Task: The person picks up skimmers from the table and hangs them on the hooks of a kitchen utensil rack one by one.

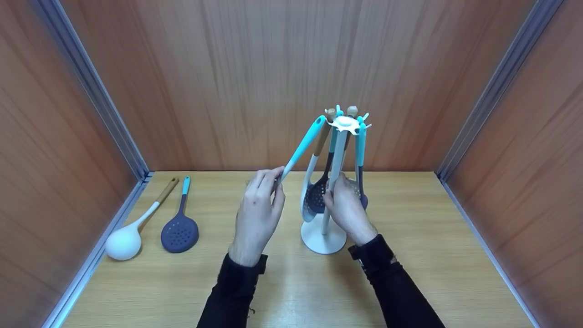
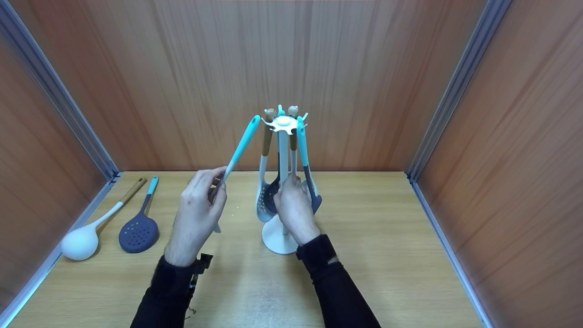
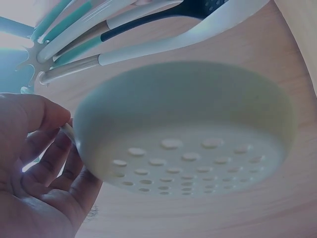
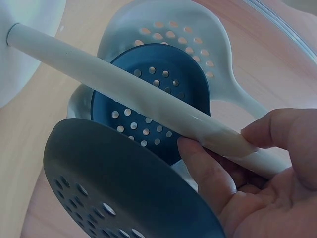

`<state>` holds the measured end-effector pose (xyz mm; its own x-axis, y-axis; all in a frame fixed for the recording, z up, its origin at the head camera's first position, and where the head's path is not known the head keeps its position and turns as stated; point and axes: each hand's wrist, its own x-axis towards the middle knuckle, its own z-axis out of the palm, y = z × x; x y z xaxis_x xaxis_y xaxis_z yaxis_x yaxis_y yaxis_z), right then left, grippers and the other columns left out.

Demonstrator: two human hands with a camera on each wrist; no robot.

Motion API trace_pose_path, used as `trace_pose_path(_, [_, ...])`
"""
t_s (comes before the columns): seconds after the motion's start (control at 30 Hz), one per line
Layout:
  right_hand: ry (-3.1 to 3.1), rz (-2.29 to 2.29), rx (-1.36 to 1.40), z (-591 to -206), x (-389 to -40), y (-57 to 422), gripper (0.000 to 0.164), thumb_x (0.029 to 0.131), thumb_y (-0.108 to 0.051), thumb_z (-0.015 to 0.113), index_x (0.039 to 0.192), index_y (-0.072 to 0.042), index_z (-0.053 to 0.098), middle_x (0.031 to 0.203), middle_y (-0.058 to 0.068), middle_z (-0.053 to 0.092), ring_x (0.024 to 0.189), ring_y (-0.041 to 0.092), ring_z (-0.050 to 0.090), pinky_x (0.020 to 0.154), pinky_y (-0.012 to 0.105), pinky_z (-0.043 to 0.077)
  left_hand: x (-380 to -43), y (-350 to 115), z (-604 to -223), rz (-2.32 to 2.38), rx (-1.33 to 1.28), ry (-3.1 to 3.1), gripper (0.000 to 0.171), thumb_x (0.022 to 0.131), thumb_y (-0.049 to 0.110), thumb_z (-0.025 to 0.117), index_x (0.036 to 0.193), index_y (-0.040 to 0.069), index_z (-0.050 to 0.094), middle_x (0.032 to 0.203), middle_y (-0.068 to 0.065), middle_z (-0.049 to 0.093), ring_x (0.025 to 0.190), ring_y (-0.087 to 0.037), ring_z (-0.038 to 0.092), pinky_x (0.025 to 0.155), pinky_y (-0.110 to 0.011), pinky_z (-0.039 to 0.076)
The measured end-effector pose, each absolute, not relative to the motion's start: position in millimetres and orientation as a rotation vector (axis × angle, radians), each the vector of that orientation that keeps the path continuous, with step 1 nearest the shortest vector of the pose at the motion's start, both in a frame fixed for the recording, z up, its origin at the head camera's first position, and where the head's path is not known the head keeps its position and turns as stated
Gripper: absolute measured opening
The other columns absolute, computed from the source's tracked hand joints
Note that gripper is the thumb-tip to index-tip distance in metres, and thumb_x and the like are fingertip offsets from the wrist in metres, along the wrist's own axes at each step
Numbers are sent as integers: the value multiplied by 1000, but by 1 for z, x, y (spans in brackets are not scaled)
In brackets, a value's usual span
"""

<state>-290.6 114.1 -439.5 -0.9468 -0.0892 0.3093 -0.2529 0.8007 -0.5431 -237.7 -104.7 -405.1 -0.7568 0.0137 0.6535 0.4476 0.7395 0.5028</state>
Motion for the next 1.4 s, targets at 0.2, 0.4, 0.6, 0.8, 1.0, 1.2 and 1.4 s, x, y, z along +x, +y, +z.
trace_pose_path(0.2, [-2719,895,260,-439,-290,114,24,104,-10,58,126,-4,51,107,10,63,102,28,69,86,43,62,-239,-103,-405,-885,-352,-2294,38,102,6,65,139,14,65,121,0,68,108,-13,68,97,-27,61])
trace_pose_path(0.4, [-2737,917,250,-438,-291,115,27,104,-10,58,130,-6,49,108,9,62,104,27,69,87,42,63,-240,-102,-403,-864,-355,-2308,37,102,8,65,138,14,65,121,0,68,106,-11,68,96,-25,61])
trace_pose_path(0.6, [-2749,924,239,-438,-291,114,27,105,-11,58,130,-6,49,109,10,63,107,28,70,89,42,63,-241,-100,-401,-862,-360,-2315,37,102,7,65,138,13,65,120,-1,68,106,-12,69,96,-25,61])
trace_pose_path(0.8, [-2754,958,230,-438,-290,115,29,106,-12,58,132,-6,48,110,9,62,107,28,70,89,42,64,-241,-100,-401,-858,-367,-2316,37,102,7,65,139,13,65,119,-1,68,104,-13,69,95,-26,61])
trace_pose_path(1.0, [-2751,973,232,-438,-290,114,29,106,-11,55,132,-2,48,112,13,64,106,30,72,86,41,65,-242,-99,-401,-860,-389,-2303,37,102,6,63,138,13,66,117,-2,68,100,-12,67,89,-25,61])
trace_pose_path(1.2, [-2769,977,211,-437,-291,114,29,106,-11,56,132,-4,47,112,12,63,107,29,71,86,40,65,-242,-98,-402,-859,-382,-2321,36,102,7,64,138,13,65,118,-2,68,101,-12,68,89,-25,62])
trace_pose_path(1.4, [-2753,940,242,-437,-290,114,28,106,-11,56,131,-2,49,110,13,63,104,29,70,85,41,64,-242,-98,-402,-845,-374,-2345,37,103,9,64,139,15,65,119,-1,68,102,-11,67,90,-25,61])
